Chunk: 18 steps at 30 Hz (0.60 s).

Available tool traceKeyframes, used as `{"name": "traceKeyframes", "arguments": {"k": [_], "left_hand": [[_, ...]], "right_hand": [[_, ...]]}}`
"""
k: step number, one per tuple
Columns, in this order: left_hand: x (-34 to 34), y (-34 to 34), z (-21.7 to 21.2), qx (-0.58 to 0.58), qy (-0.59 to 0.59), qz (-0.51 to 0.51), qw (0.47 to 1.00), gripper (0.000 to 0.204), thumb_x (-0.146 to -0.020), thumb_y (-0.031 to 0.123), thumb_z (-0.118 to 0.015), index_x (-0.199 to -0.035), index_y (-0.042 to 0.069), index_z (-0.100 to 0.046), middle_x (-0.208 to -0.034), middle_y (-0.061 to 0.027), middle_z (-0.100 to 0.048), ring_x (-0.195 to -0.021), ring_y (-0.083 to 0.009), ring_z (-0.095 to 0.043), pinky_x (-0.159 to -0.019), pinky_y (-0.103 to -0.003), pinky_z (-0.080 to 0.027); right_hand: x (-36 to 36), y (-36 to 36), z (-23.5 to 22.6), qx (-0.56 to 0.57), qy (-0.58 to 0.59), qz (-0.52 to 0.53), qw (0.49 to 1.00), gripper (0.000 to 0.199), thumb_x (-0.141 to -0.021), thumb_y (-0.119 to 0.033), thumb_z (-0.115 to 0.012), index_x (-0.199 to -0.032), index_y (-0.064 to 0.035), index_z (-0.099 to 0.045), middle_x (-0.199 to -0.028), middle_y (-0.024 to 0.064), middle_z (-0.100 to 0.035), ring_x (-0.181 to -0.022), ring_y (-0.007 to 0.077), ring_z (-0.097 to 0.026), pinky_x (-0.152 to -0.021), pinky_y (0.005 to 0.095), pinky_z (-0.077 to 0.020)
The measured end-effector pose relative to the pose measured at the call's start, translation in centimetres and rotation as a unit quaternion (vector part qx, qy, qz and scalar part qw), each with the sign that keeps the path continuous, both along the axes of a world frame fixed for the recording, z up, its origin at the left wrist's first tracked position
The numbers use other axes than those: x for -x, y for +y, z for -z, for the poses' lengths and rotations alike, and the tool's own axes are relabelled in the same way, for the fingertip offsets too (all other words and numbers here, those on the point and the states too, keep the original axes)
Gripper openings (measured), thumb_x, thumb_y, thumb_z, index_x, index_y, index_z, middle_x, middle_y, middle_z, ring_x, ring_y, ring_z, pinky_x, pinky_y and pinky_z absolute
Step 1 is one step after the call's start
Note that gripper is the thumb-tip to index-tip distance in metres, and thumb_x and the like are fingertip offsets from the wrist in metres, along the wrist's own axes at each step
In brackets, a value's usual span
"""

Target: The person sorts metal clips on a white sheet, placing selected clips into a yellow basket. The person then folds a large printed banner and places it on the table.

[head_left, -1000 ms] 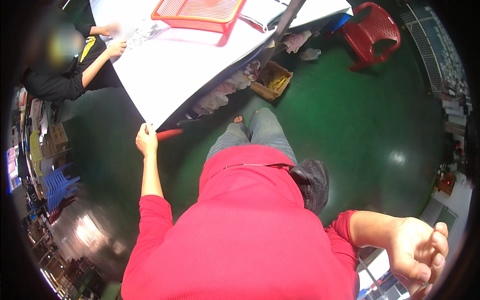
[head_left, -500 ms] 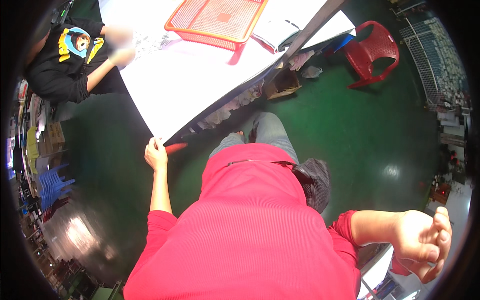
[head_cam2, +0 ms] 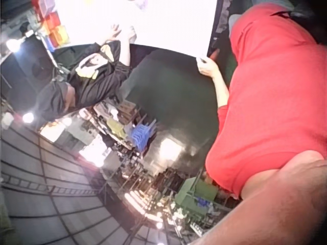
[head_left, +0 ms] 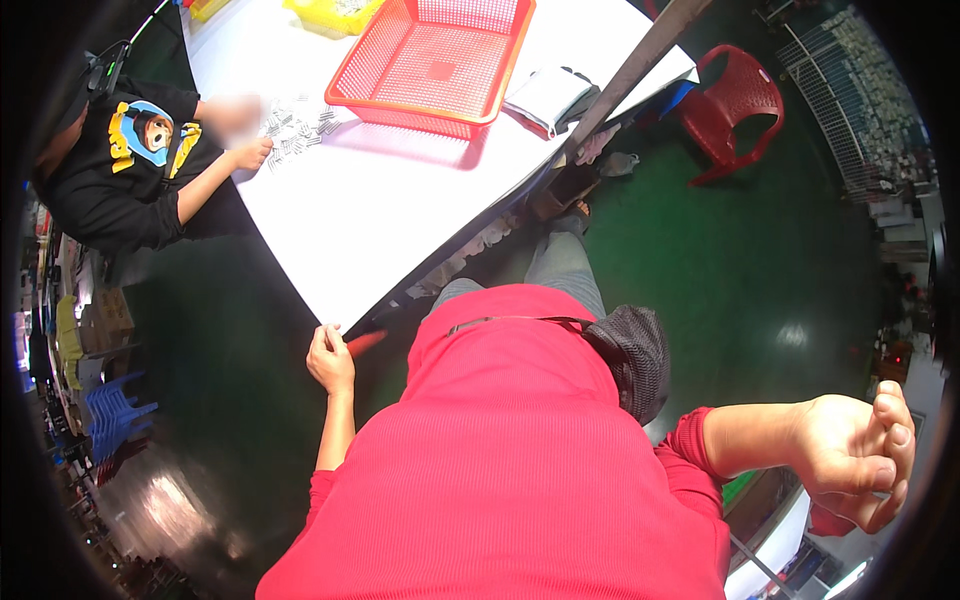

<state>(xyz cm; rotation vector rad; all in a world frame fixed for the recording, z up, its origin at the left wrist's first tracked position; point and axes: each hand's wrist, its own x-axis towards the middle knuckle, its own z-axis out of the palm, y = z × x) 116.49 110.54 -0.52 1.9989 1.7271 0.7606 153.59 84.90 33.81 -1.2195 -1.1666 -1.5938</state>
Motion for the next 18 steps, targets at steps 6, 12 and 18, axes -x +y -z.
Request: {"name": "traceKeyframes", "arguments": {"k": [6,12,18], "left_hand": [[0.3,-0.3,-0.2,0.008,-0.056,0.022,0.998,0.017,-0.085,0.011,-0.049,-0.076,0.003,-0.060,-0.053,-0.0054,-0.053,-0.046,-0.0147,-0.052,-0.047,-0.029,-0.040],[-0.2,-0.4,-0.8,0.021,-0.083,0.001,0.996,0.016,-0.086,0.010,-0.049,-0.078,0.003,-0.060,-0.054,-0.0054,-0.053,-0.048,-0.0136,-0.054,-0.047,-0.027,-0.041],[-0.6,-0.6,-1.0,0.017,-0.101,-0.073,0.992,0.018,-0.088,0.012,-0.047,-0.080,0.002,-0.060,-0.055,-0.0037,-0.054,-0.050,-0.0104,-0.053,-0.049,-0.025,-0.041]], "right_hand": [[-0.9,2.1,0.5,0.061,-0.013,0.000,0.998,0.015,-0.089,-0.004,-0.032,-0.103,0.0006,-0.030,-0.075,0.0199,-0.053,-0.046,0.0256,-0.050,-0.038,0.0352,-0.0467],[-2.7,6.4,0.9,0.105,0.025,-0.071,0.992,0.018,-0.088,-0.002,-0.034,-0.104,0.0048,-0.030,-0.074,0.0216,-0.052,-0.046,0.0258,-0.047,-0.035,0.0324,-0.0434],[-3.4,15.8,3.4,0.250,0.158,-0.319,0.900,0.008,-0.085,-0.001,-0.046,-0.082,0.0056,-0.045,-0.073,0.0180,-0.054,-0.053,0.0251,-0.051,-0.045,0.0310,-0.0448]]}}
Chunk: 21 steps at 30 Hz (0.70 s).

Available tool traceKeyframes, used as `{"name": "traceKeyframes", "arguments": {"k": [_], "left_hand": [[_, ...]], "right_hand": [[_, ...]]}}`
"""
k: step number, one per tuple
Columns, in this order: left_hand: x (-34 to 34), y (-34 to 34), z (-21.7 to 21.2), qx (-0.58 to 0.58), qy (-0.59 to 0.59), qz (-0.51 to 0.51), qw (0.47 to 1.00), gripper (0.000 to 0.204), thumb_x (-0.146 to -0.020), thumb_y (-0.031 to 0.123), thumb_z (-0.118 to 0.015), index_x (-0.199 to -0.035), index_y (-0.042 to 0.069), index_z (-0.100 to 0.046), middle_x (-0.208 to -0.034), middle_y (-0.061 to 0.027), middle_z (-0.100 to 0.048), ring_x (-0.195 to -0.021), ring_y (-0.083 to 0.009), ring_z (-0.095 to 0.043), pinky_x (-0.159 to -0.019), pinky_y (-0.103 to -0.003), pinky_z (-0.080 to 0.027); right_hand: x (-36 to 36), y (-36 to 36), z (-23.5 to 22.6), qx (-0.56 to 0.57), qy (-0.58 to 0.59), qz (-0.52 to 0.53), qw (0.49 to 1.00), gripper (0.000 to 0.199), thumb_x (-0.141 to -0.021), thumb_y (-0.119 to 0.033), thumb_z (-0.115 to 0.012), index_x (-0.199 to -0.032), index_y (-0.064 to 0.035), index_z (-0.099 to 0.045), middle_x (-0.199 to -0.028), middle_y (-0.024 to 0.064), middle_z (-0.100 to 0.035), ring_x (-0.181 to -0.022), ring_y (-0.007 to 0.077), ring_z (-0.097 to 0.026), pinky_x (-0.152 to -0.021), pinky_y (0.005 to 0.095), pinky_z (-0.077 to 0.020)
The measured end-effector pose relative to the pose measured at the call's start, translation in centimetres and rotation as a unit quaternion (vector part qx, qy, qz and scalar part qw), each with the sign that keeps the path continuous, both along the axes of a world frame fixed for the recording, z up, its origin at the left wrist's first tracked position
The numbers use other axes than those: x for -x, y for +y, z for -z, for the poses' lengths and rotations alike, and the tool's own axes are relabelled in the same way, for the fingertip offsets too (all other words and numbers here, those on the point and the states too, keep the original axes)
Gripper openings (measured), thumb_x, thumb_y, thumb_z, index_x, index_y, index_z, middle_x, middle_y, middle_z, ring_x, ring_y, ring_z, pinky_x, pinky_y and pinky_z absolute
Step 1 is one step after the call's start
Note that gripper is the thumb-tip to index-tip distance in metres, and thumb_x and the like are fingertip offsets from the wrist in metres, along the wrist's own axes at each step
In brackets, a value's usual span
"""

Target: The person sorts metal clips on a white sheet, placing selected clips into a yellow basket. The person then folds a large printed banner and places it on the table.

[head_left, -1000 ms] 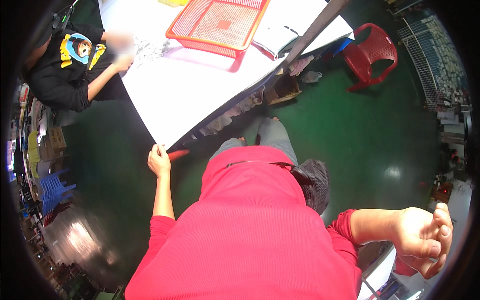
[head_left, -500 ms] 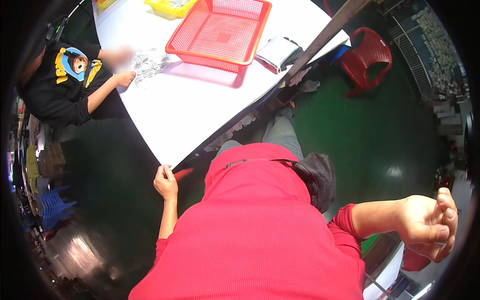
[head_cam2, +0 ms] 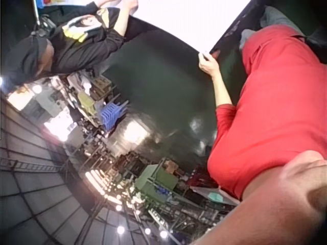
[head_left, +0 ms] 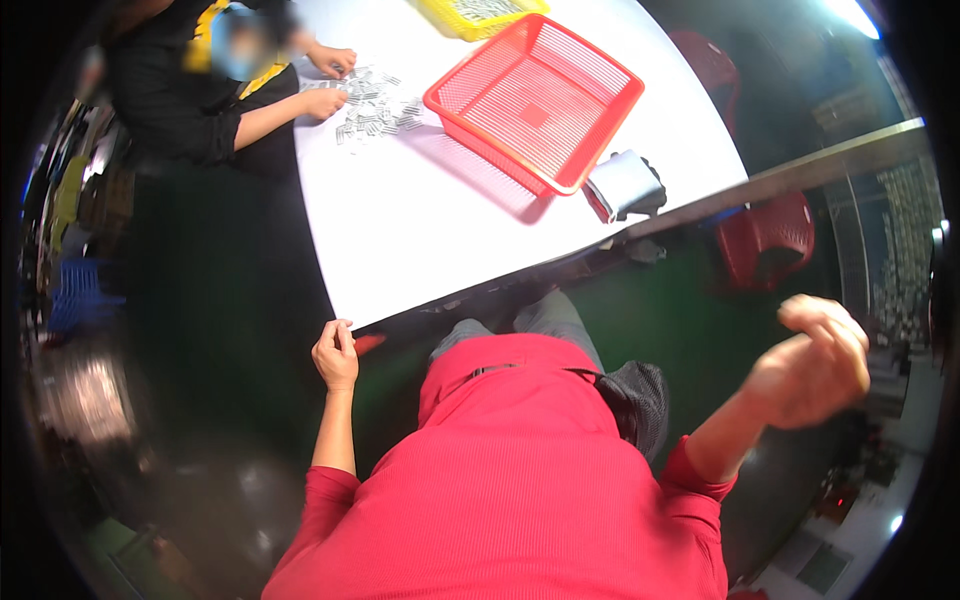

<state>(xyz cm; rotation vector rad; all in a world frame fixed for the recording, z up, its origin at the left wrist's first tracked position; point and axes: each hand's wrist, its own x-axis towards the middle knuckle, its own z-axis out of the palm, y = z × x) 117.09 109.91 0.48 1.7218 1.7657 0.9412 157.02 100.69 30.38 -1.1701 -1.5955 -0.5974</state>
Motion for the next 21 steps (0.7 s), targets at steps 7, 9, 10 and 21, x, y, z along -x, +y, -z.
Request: {"name": "traceKeyframes", "arguments": {"k": [7,9,10,21], "left_hand": [[0.5,0.7,1.3,0.140,-0.161,-0.094,0.972,0.019,-0.088,0.016,-0.049,-0.084,0.003,-0.062,-0.060,-0.0016,-0.056,-0.058,-0.0089,-0.056,-0.055,-0.023,-0.044],[0.6,0.8,1.4,0.178,-0.254,-0.144,0.940,0.020,-0.088,0.019,-0.049,-0.086,0.004,-0.062,-0.064,-0.0005,-0.056,-0.062,-0.0093,-0.056,-0.057,-0.022,-0.044],[0.7,0.8,0.8,0.202,-0.247,-0.163,0.934,0.020,-0.088,0.021,-0.050,-0.088,0.005,-0.061,-0.069,-0.0009,-0.057,-0.066,-0.0102,-0.058,-0.059,-0.022,-0.045],[0.2,0.0,1.9,0.153,-0.195,-0.270,0.930,0.021,-0.088,0.019,-0.049,-0.084,0.002,-0.062,-0.063,-0.0032,-0.058,-0.057,-0.0110,-0.058,-0.052,-0.023,-0.046]], "right_hand": [[-3.6,11.4,14.0,0.512,-0.062,-0.046,0.855,0.036,-0.074,-0.008,-0.064,-0.107,-0.0067,-0.052,-0.093,0.0102,-0.055,-0.084,0.0269,-0.055,-0.072,0.0351,-0.0460],[-4.7,14.0,18.3,0.531,-0.107,-0.063,0.838,0.057,-0.072,-0.019,-0.067,-0.122,-0.0079,-0.044,-0.113,0.0137,-0.049,-0.102,0.0312,-0.049,-0.086,0.0419,-0.0406],[-4.6,15.5,20.4,0.516,-0.135,-0.071,0.843,0.062,-0.073,-0.024,-0.066,-0.126,-0.0078,-0.039,-0.116,0.0164,-0.047,-0.105,0.0330,-0.048,-0.088,0.0425,-0.0391],[-5.0,23.6,26.7,0.552,-0.219,0.066,0.802,0.082,-0.075,0.000,-0.047,-0.142,-0.0247,-0.005,-0.087,0.0178,-0.055,-0.053,0.0321,-0.059,-0.049,0.0431,-0.0506]]}}
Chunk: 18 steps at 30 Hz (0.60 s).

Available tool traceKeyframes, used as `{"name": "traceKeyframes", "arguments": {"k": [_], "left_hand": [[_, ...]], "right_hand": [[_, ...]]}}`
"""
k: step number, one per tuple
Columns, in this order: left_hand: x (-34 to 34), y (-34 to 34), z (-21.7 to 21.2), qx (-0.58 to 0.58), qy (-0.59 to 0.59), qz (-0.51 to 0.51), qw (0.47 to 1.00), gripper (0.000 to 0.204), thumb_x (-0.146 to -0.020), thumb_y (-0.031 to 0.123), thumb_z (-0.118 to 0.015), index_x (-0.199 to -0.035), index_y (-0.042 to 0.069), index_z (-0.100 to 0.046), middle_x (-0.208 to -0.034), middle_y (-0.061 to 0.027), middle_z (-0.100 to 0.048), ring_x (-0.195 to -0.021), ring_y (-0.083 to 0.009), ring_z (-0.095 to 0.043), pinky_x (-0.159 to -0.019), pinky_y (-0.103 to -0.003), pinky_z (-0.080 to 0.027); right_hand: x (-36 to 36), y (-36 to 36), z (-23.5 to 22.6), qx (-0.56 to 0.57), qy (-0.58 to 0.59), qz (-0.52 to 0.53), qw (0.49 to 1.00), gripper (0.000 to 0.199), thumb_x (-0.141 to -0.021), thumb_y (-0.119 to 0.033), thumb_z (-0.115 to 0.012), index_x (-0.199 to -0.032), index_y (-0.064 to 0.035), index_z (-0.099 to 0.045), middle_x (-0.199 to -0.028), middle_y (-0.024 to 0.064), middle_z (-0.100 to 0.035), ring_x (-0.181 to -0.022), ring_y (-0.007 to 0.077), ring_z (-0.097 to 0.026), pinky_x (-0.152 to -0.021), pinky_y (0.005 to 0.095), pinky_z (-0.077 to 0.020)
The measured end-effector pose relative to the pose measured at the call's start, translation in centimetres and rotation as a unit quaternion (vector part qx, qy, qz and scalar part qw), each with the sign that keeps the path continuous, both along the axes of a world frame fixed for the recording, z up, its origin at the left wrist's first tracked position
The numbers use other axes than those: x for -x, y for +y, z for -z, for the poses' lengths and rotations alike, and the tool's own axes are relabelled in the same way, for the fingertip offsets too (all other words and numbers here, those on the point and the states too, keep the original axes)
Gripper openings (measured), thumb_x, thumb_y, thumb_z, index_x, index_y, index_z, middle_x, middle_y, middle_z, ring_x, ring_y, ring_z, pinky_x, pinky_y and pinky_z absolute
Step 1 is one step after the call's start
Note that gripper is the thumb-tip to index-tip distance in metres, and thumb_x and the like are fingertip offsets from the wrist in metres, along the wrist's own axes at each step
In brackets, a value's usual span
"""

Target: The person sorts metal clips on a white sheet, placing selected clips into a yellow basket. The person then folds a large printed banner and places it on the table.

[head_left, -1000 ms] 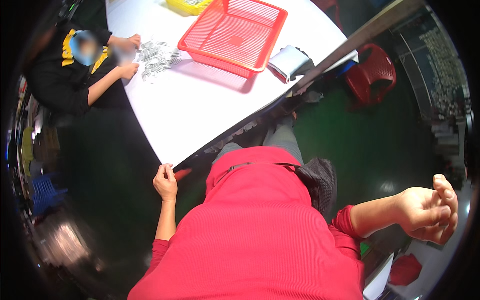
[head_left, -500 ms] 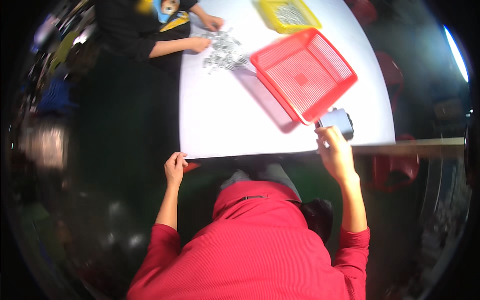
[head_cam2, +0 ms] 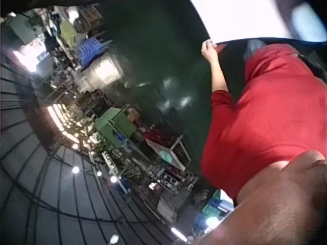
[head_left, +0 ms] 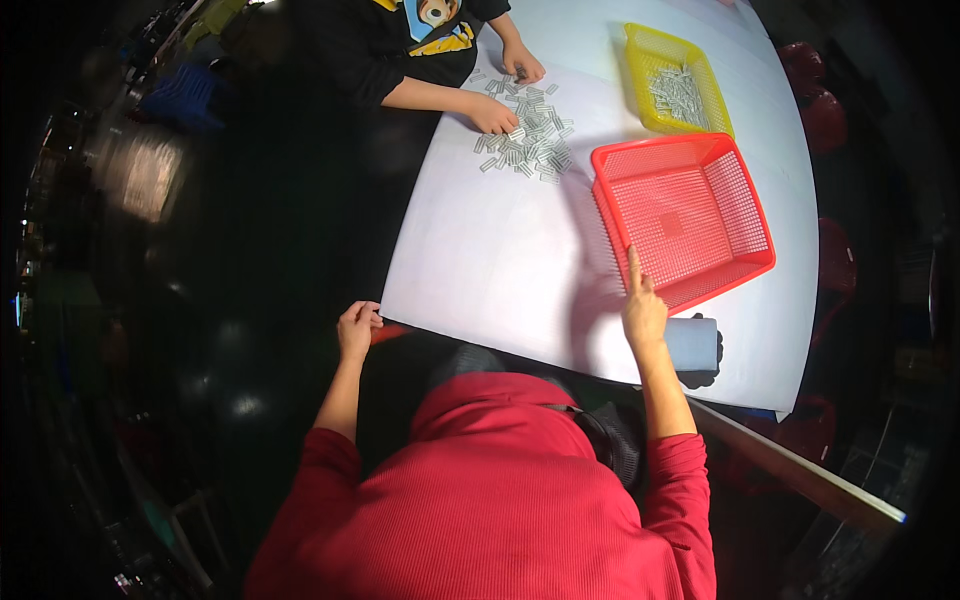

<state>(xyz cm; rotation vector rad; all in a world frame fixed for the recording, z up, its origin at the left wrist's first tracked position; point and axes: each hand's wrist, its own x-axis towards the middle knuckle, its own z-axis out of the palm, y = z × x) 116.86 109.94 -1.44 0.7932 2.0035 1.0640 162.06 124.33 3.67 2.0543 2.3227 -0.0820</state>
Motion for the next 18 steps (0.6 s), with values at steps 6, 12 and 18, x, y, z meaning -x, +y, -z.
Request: {"name": "traceKeyframes", "arguments": {"k": [6,12,18], "left_hand": [[-0.1,1.2,-1.5,0.040,0.084,0.083,0.992,0.020,-0.085,0.017,-0.051,-0.082,0.001,-0.062,-0.062,-0.0072,-0.062,-0.060,-0.0145,-0.062,-0.057,-0.026,-0.047],[-0.2,2.0,-1.9,0.061,0.080,0.150,0.984,0.015,-0.085,0.011,-0.052,-0.082,0.000,-0.062,-0.065,-0.0080,-0.062,-0.060,-0.0136,-0.062,-0.057,-0.025,-0.048],[0.6,3.6,-2.9,0.103,0.072,0.225,0.966,0.014,-0.084,0.012,-0.052,-0.082,0.002,-0.063,-0.069,-0.0091,-0.063,-0.062,-0.0165,-0.062,-0.058,-0.028,-0.047]], "right_hand": [[2.4,5.9,-1.9,-0.212,-0.056,-0.025,0.975,0.060,-0.079,-0.006,-0.050,-0.134,-0.0169,-0.031,-0.115,0.0147,-0.048,-0.106,0.0278,-0.047,-0.085,0.0436,-0.0409],[13.7,11.3,1.1,-0.011,0.152,-0.108,0.982,0.027,-0.081,-0.013,-0.053,-0.108,-0.0088,-0.055,-0.105,0.0086,-0.053,-0.100,0.0259,-0.053,-0.081,0.0396,-0.0447],[19.9,21.4,6.6,-0.011,0.214,0.104,0.971,0.029,-0.078,-0.023,-0.061,-0.101,-0.0057,-0.057,-0.099,0.0127,-0.053,-0.090,0.0302,-0.057,-0.072,0.0403,-0.0483]]}}
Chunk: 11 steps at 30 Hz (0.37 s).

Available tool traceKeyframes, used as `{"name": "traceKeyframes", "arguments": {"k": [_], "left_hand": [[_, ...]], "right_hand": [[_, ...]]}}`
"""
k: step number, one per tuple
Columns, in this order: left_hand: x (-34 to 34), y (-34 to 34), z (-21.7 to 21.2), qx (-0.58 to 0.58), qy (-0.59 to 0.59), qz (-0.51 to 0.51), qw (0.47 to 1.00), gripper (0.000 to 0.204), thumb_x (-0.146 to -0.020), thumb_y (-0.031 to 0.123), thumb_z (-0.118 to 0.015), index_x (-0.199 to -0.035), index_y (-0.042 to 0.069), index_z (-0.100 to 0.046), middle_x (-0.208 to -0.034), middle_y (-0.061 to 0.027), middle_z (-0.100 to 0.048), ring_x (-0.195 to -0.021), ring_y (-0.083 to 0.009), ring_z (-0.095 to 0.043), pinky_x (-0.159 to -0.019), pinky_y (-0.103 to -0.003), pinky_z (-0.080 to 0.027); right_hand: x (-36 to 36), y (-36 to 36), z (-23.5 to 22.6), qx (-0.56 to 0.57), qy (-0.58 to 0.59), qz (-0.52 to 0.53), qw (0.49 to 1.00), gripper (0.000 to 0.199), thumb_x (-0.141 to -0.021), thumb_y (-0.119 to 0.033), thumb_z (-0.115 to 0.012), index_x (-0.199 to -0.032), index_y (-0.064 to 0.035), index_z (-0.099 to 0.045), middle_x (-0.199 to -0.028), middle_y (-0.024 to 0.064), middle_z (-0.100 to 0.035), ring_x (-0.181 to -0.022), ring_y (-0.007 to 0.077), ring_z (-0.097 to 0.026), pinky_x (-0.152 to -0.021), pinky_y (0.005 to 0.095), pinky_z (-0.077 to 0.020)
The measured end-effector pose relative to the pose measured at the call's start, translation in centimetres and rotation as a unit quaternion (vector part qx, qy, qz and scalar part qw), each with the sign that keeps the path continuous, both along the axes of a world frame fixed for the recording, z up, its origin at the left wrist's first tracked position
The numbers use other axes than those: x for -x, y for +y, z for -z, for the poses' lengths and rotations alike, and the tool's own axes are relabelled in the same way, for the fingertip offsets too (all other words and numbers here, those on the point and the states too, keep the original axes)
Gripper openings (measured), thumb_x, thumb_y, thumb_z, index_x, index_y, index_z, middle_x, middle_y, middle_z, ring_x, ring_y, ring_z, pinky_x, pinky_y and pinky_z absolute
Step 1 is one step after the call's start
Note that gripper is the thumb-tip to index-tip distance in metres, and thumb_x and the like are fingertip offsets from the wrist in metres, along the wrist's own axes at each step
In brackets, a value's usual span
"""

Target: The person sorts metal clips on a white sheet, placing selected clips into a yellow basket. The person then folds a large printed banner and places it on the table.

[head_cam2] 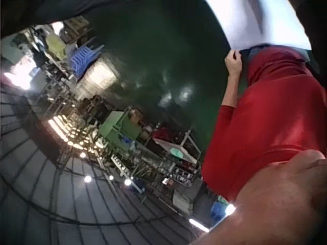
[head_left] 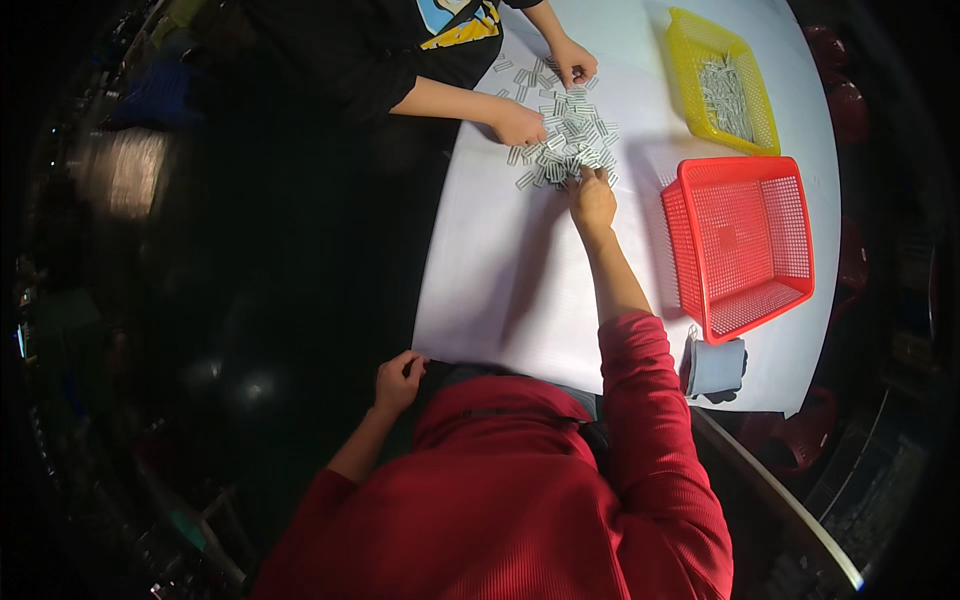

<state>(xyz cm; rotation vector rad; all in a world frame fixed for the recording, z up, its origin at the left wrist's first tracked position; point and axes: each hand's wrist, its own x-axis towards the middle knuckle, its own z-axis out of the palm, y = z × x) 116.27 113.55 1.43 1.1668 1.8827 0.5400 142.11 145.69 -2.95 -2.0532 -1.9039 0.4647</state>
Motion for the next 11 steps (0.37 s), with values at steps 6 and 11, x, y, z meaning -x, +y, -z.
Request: {"name": "traceKeyframes", "arguments": {"k": [6,11], "left_hand": [[-0.2,5.0,-0.5,0.001,0.074,0.123,0.990,0.013,-0.083,0.014,-0.052,-0.086,0.006,-0.063,-0.080,-0.0099,-0.063,-0.071,-0.0246,-0.061,-0.064,-0.033,-0.048],[-4.7,18.2,0.7,-0.135,0.063,0.196,0.969,0.014,-0.080,0.011,-0.058,-0.092,0.005,-0.062,-0.084,-0.0137,-0.063,-0.081,-0.0290,-0.061,-0.072,-0.036,-0.047]], "right_hand": [[0.7,3.0,2.1,-0.004,-0.018,-0.006,1.000,0.031,-0.078,-0.020,-0.061,-0.104,-0.0055,-0.056,-0.100,0.0132,-0.054,-0.085,0.0314,-0.059,-0.069,0.0401,-0.0493],[-1.9,1.8,2.6,-0.041,0.096,0.004,0.994,0.028,-0.079,-0.018,-0.059,-0.104,-0.0084,-0.062,-0.095,0.0111,-0.061,-0.074,0.0308,-0.062,-0.065,0.0377,-0.0497]]}}
